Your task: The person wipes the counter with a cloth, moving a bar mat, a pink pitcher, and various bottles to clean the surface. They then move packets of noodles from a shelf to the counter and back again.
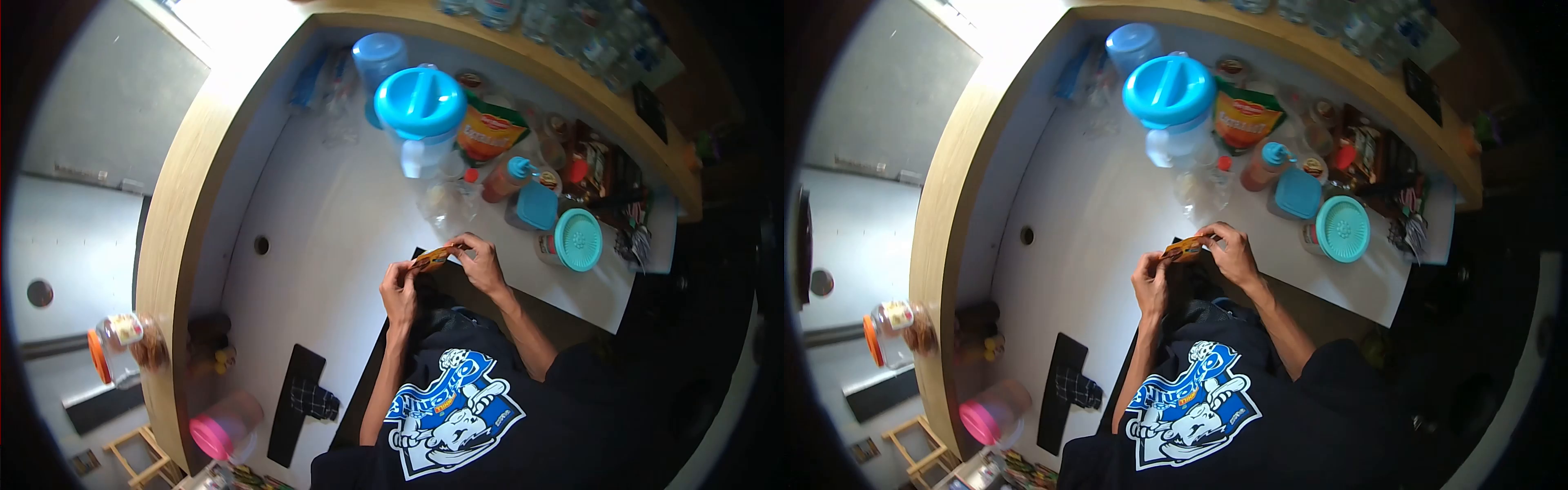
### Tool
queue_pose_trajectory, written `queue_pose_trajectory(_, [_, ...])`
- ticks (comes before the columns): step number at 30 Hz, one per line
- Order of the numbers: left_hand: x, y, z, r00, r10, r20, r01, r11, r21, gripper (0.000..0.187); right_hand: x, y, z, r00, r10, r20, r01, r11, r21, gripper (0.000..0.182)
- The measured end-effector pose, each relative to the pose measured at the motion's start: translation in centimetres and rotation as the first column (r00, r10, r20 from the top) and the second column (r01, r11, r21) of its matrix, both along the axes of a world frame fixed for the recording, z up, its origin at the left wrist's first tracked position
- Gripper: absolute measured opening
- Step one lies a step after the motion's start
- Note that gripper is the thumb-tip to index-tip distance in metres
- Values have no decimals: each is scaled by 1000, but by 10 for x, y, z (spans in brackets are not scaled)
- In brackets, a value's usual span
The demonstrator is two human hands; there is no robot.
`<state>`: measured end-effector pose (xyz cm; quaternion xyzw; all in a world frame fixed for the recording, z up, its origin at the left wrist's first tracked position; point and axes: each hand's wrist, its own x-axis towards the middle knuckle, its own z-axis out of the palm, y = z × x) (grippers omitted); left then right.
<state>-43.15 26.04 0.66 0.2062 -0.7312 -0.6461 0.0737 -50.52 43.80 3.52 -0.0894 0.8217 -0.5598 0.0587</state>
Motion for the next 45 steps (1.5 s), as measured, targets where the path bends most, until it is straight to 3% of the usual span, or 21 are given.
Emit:
queue_pose_trajectory(3, [33, -26, -2, 984, 180, -21, -179, 983, 45, 3, 9, -40, 5, 989, 139, 45, -135, 987, -83, 11])
queue_pose_trajectory(4, [44, -36, 0, 972, 231, -45, -229, 972, 58, 4, 12, -54, 5, 968, 203, 145, -176, 967, -183, 15])
queue_pose_trajectory(8, [85, -77, 13, 881, 460, -107, -449, 886, 112, 4, 20, -111, 29, 867, 488, 101, -481, 873, -80, 17])
queue_pose_trajectory(12, [129, -114, 28, 765, 635, -108, -630, 772, 83, 7, 41, -174, 31, 763, 645, 31, -637, 760, -132, 21])
queue_pose_trajectory(17, [188, -161, 29, 627, 772, -108, -776, 630, 0, 12, 83, -264, 37, 655, 755, -19, -751, 648, -123, 13])
queue_pose_trajectory(22, [239, -223, 22, 490, 860, -143, -871, 489, -40, 15, 127, -356, 39, 562, 826, -42, -825, 557, -92, 11])
queue_pose_trajectory(26, [274, -280, 23, 452, 886, -105, -892, 452, -32, 17, 164, -420, 26, 511, 859, 17, -855, 511, -86, 14])
queue_pose_trajectory(31, [301, -353, -7, 385, 916, -110, -922, 387, 2, 18, 204, -493, -17, 540, 841, 9, -834, 537, -123, 15])
queue_pose_trajectory(36, [311, -392, -26, 392, 916, -82, -918, 384, -101, 17, 222, -530, -39, 565, 825, 4, -821, 563, -98, 16])
queue_pose_trajectory(40, [310, -396, -42, 365, 924, -115, -929, 369, 17, 38, 234, -533, -48, 631, 775, -41, -773, 623, -116, 28])
queue_pose_trajectory(42, [302, -383, -41, 292, 951, -96, -956, 293, -7, 57, 246, -530, -47, 683, 723, 105, -723, 689, -45, 37])
queue_pose_trajectory(45, [306, -386, -56, 475, 858, 195, -871, 429, 238, 73, 262, -530, -51, 660, 680, 318, -699, 712, -72, 51])
